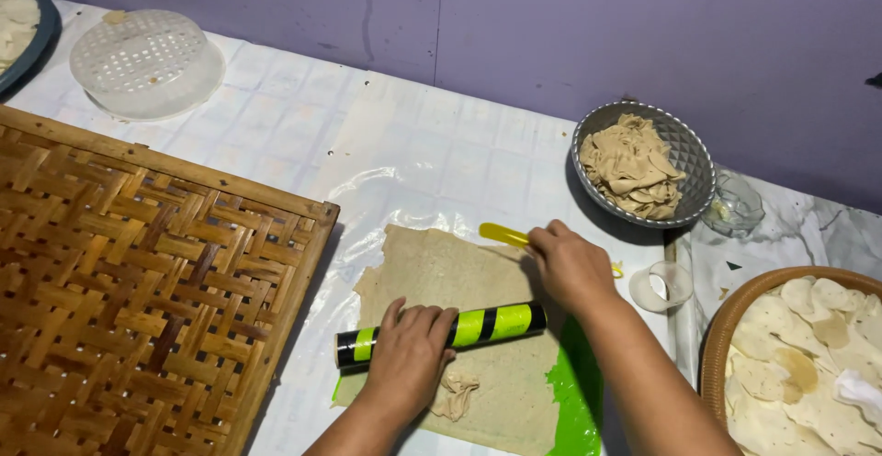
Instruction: Rolling and shaping dough for food preparation on a mat using a roller and scraper.
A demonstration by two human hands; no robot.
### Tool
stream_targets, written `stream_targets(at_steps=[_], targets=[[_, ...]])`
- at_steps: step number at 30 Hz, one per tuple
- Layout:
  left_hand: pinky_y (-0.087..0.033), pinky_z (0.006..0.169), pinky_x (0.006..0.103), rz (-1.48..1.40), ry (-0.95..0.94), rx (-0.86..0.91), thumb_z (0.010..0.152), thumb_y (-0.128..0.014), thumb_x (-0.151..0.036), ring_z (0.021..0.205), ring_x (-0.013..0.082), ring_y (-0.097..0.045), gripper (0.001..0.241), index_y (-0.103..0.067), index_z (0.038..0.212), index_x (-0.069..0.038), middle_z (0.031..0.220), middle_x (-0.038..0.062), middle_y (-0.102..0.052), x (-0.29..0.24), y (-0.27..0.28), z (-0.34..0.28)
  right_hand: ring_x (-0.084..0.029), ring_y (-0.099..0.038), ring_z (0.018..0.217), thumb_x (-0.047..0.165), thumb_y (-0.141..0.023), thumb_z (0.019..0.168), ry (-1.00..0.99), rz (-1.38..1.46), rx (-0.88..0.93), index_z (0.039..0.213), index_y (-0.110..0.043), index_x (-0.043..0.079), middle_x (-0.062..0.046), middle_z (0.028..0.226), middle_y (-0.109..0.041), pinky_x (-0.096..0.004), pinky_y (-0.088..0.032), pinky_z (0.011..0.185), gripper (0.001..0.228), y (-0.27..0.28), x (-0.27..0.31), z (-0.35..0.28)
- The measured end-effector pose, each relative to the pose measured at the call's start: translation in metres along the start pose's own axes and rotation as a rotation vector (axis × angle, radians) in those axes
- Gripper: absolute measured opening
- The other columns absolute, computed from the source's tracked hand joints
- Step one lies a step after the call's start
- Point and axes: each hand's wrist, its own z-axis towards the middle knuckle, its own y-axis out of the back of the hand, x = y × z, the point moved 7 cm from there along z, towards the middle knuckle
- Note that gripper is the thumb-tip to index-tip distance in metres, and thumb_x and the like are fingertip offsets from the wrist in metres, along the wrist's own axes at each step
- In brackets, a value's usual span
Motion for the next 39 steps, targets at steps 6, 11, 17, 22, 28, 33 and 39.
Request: stream_targets(at_steps=[6,11,17,22,28,33,39], targets=[[-0.032,0.112,0.0535,-0.087,0.041,-0.001,0.083,-0.078,-0.032,0.118,0.0323,-0.057,0.062,-0.058,0.135,-0.004,0.128,0.013,-0.063,0.001,-0.009,-0.005,-0.034,-0.067,0.08,0.03,-0.065,0.093,0.295,0.004,-0.106,0.097,-0.067,0.015,-0.006,0.095,-0.064,-0.047,-0.054,0.069,0.015,-0.038,0.056,0.034],[-0.027,0.116,0.0563,-0.082,0.074,0.034,0.088,-0.074,-0.04,0.125,0.0344,-0.054,0.06,-0.06,0.135,-0.005,0.137,0.018,-0.058,0.004,-0.014,-0.007,-0.035,-0.067,0.081,0.032,-0.061,0.097,0.259,-0.005,-0.051,0.099,-0.069,0.016,-0.007,0.095,-0.064,-0.049,-0.053,0.071,0.018,-0.06,0.06,0.046],[-0.02,0.121,0.0579,-0.117,0.161,0.137,0.092,-0.069,-0.046,0.137,0.0338,-0.046,0.056,-0.064,0.131,-0.007,0.144,0.017,-0.055,0.008,-0.009,0.002,-0.034,-0.068,0.082,0.032,-0.059,0.097,0.196,-0.065,-0.013,0.099,-0.069,0.017,-0.006,0.097,-0.064,-0.048,-0.053,0.072,0.018,-0.044,0.011,0.023],[-0.022,0.122,0.057,-0.103,0.196,0.137,0.094,-0.065,-0.044,0.141,0.034,-0.042,0.046,-0.07,0.124,-0.01,0.146,0.016,-0.054,0.024,-0.004,0.03,-0.027,-0.069,0.089,0.033,-0.059,0.096,0.119,-0.138,0.008,0.098,-0.068,0.021,0.001,0.097,-0.065,-0.044,-0.053,0.076,0.014,-0.032,-0.049,-0.005],[-0.035,0.118,0.052,-0.085,0.144,0.15,0.102,-0.056,-0.032,0.14,0.0357,-0.049,0.039,-0.064,0.134,-0.012,0.144,0.017,-0.056,0.029,-0.029,0.11,-0.023,-0.07,0.103,0.039,-0.044,0.103,-0.093,-0.145,0.187,0.103,-0.062,0.031,0.004,0.105,-0.061,-0.04,-0.06,0.089,0.02,-0.072,-0.093,-0.013],[-0.051,0.106,0.0506,-0.294,0.097,0.271,0.101,-0.054,-0.018,0.13,0.0386,-0.059,0.044,-0.055,0.144,-0.006,0.136,0.02,-0.062,0.013,-0.084,0.182,-0.027,-0.07,0.105,0.042,-0.049,0.103,-0.253,0.038,0.108,0.107,-0.062,0.03,0.002,0.102,-0.061,-0.047,-0.059,0.091,0.018,-0.087,-0.099,-0.002],[-0.059,0.089,0.0435,-0.012,0.036,0.32,0.086,-0.076,-0.029,0.107,0.031,-0.067,0.04,-0.066,0.122,-0.014,0.108,0.01,-0.067,0.005,-0.146,0.21,-0.032,-0.069,0.108,0.041,-0.05,0.104,-0.49,0.202,0.018,0.113,-0.06,0.025,-0.004,0.107,-0.063,-0.051,-0.059,0.091,0.021,-0.063,-0.107,-0.058]])
